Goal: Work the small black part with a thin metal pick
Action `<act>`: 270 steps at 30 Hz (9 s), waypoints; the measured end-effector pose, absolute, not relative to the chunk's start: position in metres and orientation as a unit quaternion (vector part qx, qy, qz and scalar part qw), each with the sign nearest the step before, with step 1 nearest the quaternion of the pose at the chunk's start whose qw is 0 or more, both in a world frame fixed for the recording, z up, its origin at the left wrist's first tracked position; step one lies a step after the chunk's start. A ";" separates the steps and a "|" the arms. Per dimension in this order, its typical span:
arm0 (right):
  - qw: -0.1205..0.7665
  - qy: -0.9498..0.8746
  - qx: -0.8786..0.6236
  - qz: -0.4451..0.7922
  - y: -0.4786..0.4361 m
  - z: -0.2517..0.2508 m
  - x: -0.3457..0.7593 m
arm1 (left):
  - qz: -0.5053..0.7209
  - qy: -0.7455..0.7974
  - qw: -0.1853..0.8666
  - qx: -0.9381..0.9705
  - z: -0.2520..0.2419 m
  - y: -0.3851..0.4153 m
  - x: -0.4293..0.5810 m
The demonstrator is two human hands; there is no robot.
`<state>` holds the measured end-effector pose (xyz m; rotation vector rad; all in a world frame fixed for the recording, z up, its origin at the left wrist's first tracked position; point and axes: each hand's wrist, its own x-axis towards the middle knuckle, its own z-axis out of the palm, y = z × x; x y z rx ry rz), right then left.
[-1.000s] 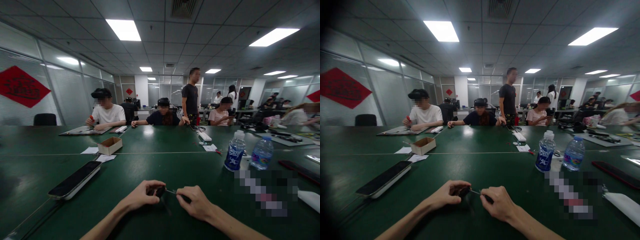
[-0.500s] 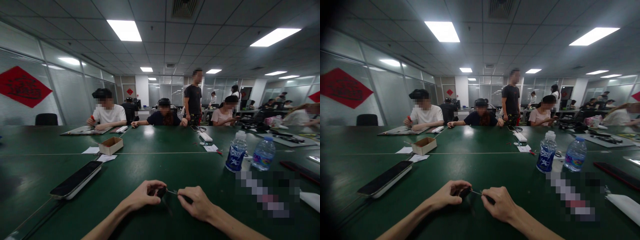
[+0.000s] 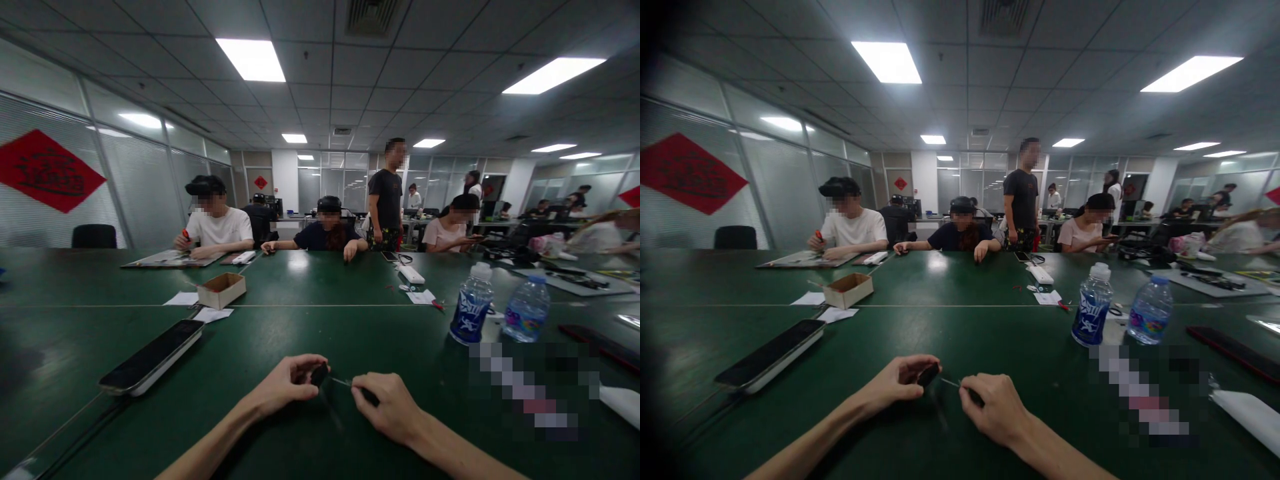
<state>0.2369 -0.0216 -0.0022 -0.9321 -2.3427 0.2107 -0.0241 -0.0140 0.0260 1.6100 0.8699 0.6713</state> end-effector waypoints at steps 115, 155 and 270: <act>0.224 -0.895 -0.384 0.031 -0.019 0.000 0.242 | 0.341 0.342 0.669 0.564 0.005 -0.021 -0.015; 0.281 -0.883 -0.364 0.093 -0.018 -0.003 0.243 | 0.357 0.242 0.721 0.542 0.011 -0.021 -0.014; 0.285 -0.889 -0.347 0.090 -0.019 -0.004 0.245 | 0.311 0.263 0.681 0.608 0.009 -0.022 -0.014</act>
